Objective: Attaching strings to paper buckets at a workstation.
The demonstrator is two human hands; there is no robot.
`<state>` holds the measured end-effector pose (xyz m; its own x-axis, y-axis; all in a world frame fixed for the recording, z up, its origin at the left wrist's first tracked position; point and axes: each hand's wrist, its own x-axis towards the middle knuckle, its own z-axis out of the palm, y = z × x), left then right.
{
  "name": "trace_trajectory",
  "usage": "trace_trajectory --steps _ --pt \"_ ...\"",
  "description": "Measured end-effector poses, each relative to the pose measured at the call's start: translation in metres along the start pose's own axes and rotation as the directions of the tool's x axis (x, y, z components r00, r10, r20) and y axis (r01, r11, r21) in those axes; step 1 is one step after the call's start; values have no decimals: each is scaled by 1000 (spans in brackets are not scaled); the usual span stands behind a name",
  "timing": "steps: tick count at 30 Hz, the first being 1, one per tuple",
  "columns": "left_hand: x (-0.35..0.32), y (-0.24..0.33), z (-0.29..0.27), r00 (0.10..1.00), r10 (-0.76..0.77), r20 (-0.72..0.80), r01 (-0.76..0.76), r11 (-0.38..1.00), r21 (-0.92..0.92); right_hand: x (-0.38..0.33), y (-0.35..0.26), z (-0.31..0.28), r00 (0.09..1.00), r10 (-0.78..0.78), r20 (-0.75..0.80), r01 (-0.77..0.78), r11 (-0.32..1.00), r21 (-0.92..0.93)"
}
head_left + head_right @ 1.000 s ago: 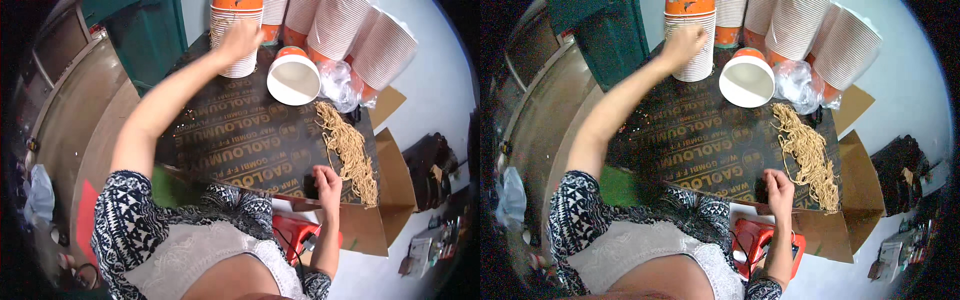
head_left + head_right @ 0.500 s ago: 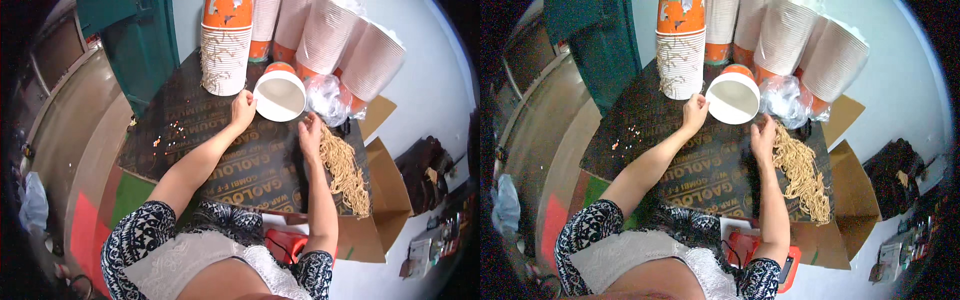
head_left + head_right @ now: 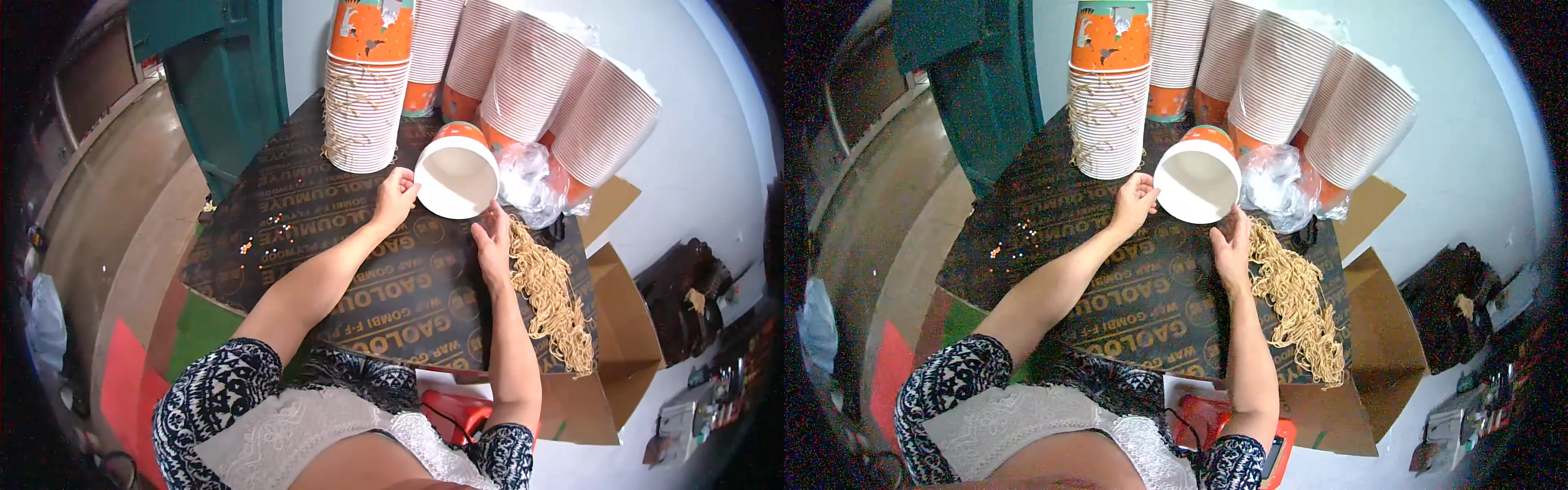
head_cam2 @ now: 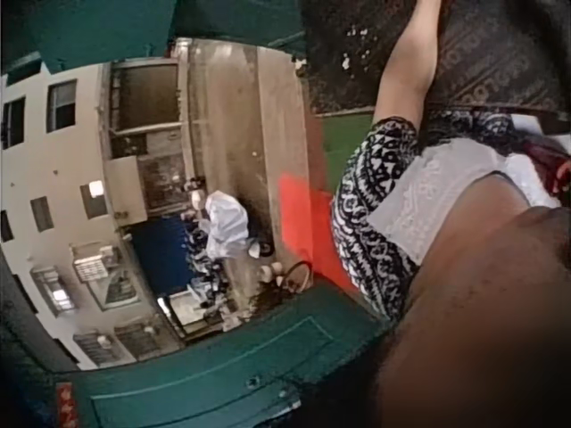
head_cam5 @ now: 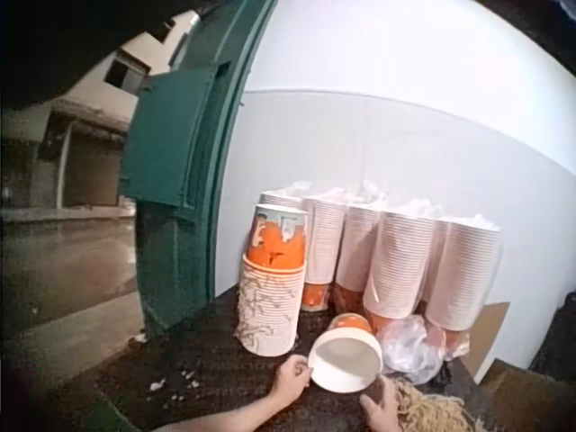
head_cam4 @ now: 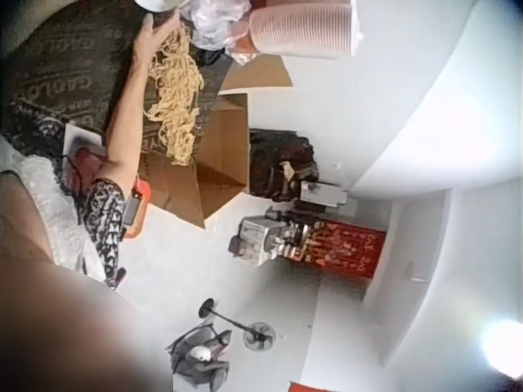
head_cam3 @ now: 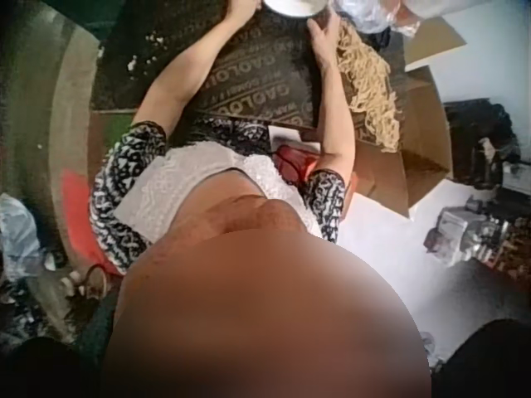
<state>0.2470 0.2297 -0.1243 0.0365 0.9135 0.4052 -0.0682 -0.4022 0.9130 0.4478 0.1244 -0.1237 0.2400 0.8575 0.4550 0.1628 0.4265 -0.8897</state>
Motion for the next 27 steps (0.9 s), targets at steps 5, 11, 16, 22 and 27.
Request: trace_trajectory --steps 5,11,16,22,27 --pt "1 -11 -3 987 139 -78 -115 960 255 0 3 3 988 58 -144 -51 997 53" --pt "-21 10 -3 944 263 -201 -140 868 476 -10 -8 8 977 -23 -212 -28 972 -235" --pt "-25 25 -8 963 194 -185 -135 948 288 -17 -16 14 995 34 -94 -42 995 -92" --pt "-23 55 -40 980 194 -42 -158 891 426 -23 -42 -4 963 230 144 -255 948 192" --pt "-35 84 -80 893 434 119 -434 760 484 -14 -90 -42 985 170 2 -170 985 42"
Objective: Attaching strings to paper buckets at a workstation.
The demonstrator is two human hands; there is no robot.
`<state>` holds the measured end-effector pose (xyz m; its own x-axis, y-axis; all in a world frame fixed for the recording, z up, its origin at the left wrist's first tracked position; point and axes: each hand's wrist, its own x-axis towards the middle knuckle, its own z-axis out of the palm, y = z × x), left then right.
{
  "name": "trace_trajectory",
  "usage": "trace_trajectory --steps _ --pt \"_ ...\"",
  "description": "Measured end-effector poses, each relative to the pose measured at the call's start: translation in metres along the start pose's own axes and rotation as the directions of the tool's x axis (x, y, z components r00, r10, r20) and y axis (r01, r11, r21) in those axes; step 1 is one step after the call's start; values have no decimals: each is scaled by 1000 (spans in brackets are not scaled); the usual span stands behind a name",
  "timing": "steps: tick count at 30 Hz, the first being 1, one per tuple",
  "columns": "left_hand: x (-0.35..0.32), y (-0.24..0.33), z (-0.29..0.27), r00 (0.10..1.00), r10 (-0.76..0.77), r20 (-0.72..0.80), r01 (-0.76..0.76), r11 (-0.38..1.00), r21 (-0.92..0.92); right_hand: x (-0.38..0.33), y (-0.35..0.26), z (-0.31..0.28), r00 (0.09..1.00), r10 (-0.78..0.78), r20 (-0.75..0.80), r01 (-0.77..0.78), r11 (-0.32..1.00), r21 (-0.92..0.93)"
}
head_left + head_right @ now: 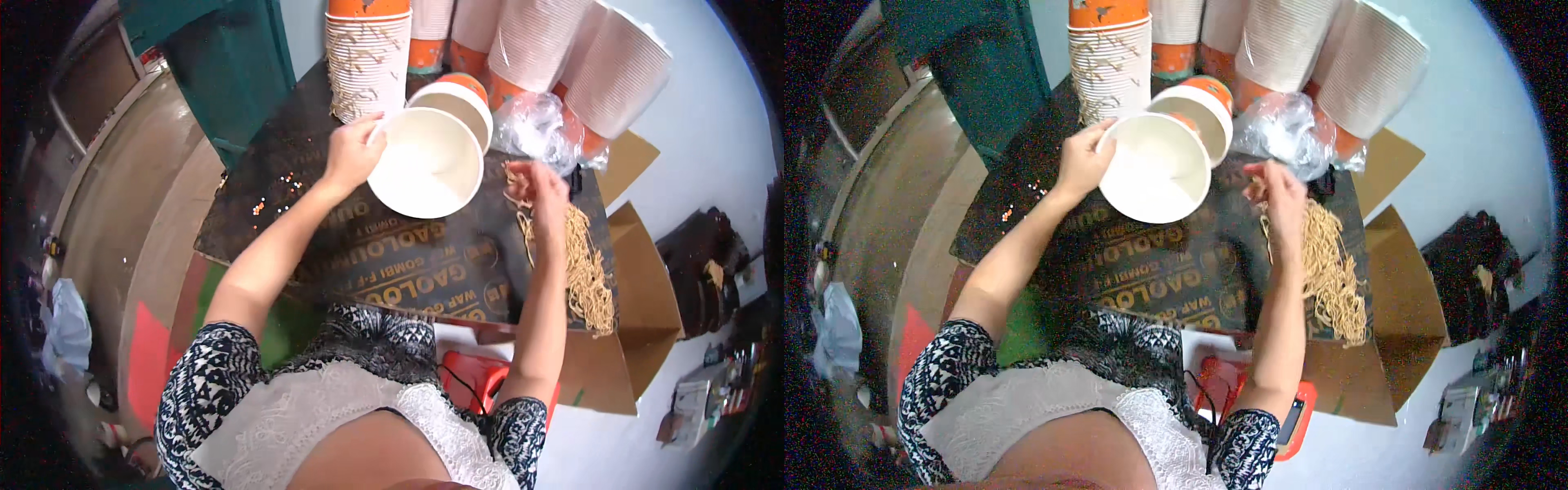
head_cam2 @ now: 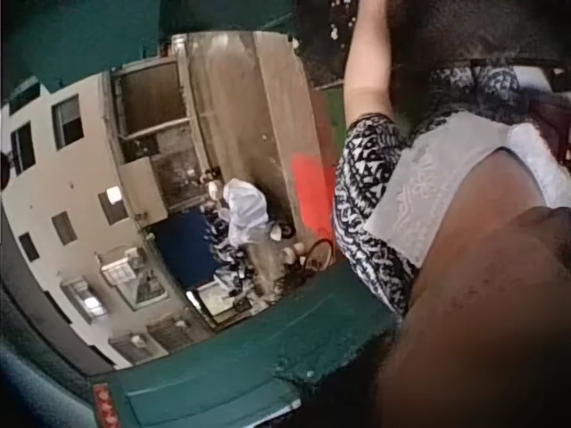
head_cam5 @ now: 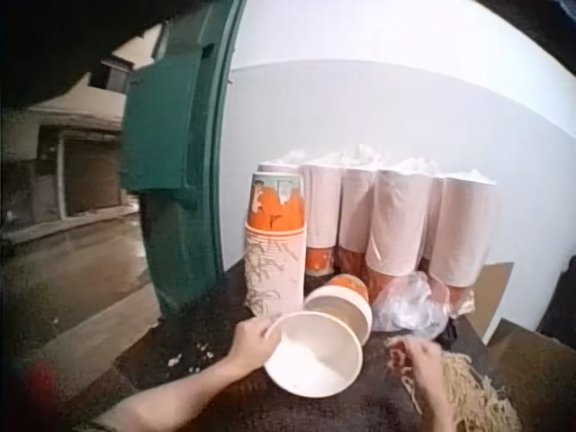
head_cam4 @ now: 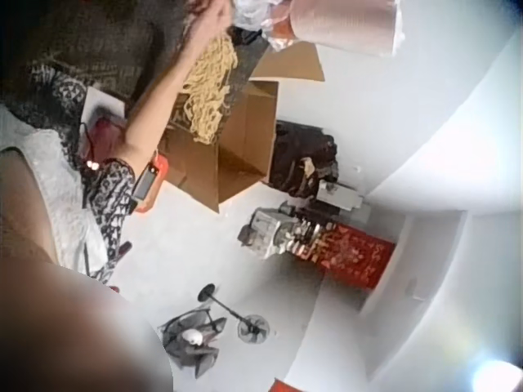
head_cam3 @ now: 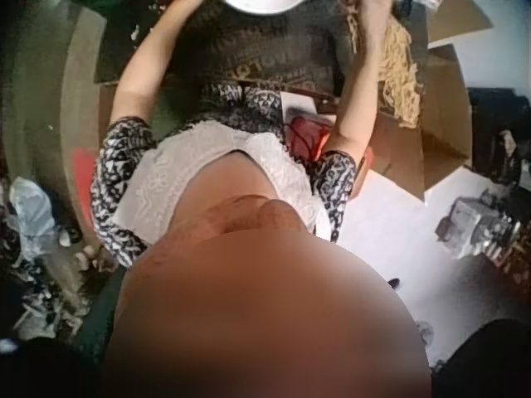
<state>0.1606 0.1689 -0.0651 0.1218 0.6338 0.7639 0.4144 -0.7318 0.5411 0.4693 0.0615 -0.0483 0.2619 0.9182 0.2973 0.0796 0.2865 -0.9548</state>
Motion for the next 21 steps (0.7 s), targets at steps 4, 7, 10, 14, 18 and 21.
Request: trace_trajectory --steps 4,7,10,14,18,21 --pt "-26 13 -25 999 36 -29 -31 986 165 -13 -22 -38 991 -46 -124 27 987 -156" --pt "-44 21 -35 999 22 -33 -16 983 183 -36 -16 -52 990 -19 -143 -48 892 -450" --pt "-60 27 -40 999 19 -28 -12 976 217 -53 14 -65 990 54 -129 -124 769 -628" --pt "-76 22 -42 999 -5 -51 16 976 216 -43 37 -43 996 -92 4 63 652 -756" --pt "-81 37 -43 998 -55 -34 62 960 273 -7 61 -34 968 -201 151 216 357 -909" --pt "-94 36 -46 990 -140 -5 138 965 224 17 83 -35 920 -311 237 291 142 -946"
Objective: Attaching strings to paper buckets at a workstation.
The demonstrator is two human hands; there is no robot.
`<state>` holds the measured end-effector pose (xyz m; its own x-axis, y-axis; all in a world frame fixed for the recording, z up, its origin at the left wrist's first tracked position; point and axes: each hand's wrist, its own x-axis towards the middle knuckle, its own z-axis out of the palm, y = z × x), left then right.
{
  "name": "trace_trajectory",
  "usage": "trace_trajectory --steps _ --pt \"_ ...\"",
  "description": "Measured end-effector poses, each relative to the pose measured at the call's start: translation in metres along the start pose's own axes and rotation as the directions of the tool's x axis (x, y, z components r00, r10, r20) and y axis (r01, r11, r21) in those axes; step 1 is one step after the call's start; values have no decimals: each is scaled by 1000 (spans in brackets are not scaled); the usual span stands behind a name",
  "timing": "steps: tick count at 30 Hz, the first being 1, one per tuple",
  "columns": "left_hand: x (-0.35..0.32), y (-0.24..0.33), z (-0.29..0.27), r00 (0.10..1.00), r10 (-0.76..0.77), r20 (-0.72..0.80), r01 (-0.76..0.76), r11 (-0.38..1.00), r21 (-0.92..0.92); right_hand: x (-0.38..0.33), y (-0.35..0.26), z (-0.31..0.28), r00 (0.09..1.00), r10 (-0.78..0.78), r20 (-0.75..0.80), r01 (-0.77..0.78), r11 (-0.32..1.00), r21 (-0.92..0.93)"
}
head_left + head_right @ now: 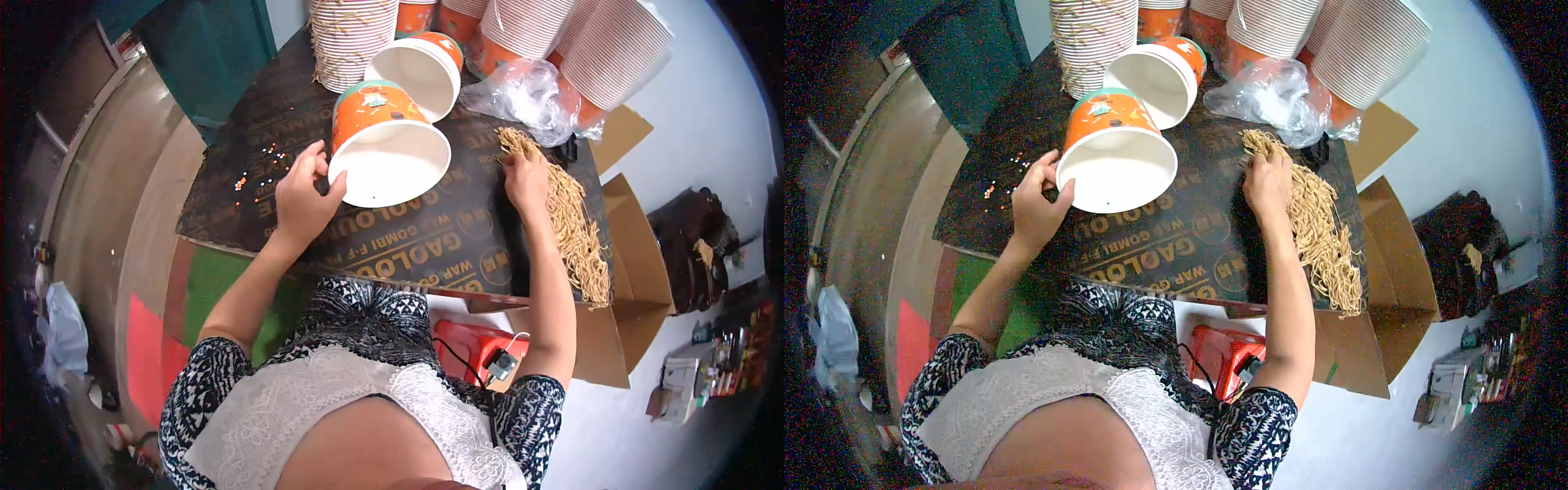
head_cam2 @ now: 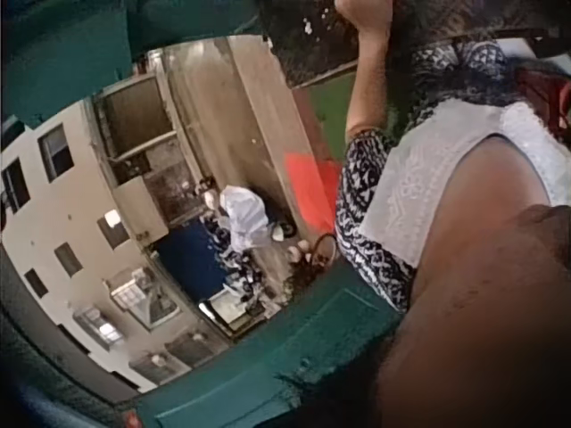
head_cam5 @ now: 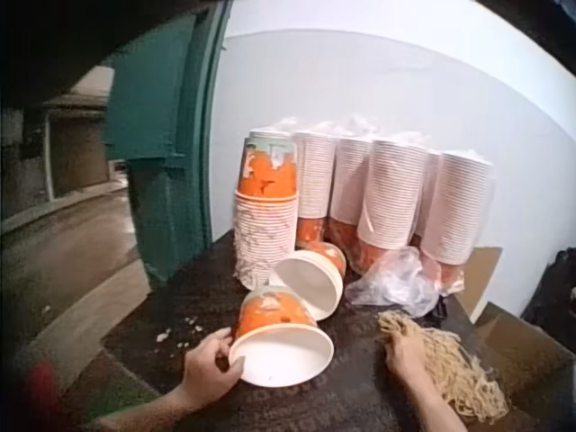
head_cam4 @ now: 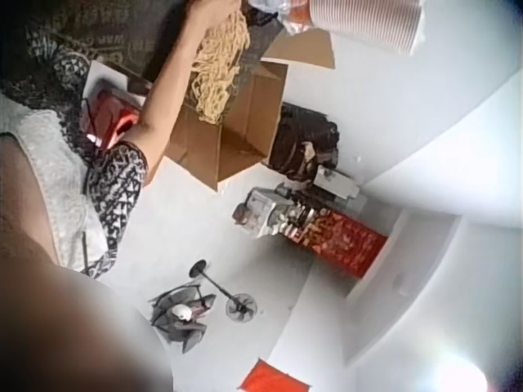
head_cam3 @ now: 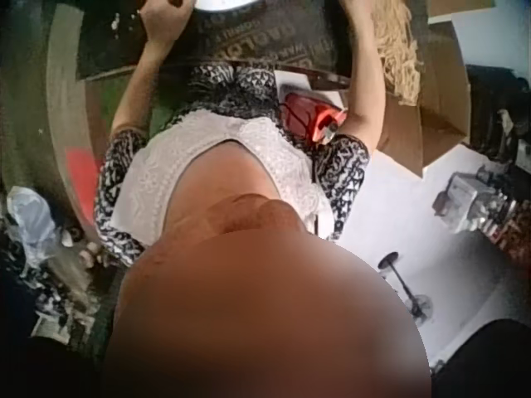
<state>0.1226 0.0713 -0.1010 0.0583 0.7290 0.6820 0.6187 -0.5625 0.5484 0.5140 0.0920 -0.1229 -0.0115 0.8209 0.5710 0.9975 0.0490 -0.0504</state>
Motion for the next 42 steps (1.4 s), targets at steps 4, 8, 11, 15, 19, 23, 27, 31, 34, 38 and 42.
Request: trace_trajectory --steps 4,8,11,15,19,23,27,31,34,38,42 --pt "-15 10 -6 998 -59 29 62 987 -148 14 -3 7 996 -85 40 90 988 -127" --pt "-23 30 -10 989 -31 -146 1 979 -202 0 -31 0 984 -174 44 176 983 -58" --pt "-41 34 -15 982 1 -186 -59 951 -304 -24 -99 -60 980 -194 -52 199 902 383" --pt "-53 66 -16 986 -57 155 118 900 -420 -71 -151 -99 991 -120 -55 126 732 670" --pt "-52 87 -3 905 -61 422 250 878 -409 -82 -168 -100 984 -141 -107 175 706 686" --pt "-51 92 9 882 -51 468 294 835 -465 -86 -175 -97 983 -161 -91 179 700 691" --pt "-54 90 18 917 14 398 217 820 -529 -91 -169 -91 979 -188 -82 185 632 753" --pt "-45 79 15 899 184 398 -10 916 -401 -93 -148 -92 971 -235 47 149 744 651" --pt "-10 78 13 730 638 243 -553 762 -338 -94 -115 -88 962 -238 133 105 773 625" --pt "15 61 -11 750 621 227 -557 778 -291 -78 -70 -86 947 -223 232 25 769 639" --pt "47 47 -81 941 230 -247 -279 942 -186 -70 -34 -78 953 -129 274 -85 754 651"
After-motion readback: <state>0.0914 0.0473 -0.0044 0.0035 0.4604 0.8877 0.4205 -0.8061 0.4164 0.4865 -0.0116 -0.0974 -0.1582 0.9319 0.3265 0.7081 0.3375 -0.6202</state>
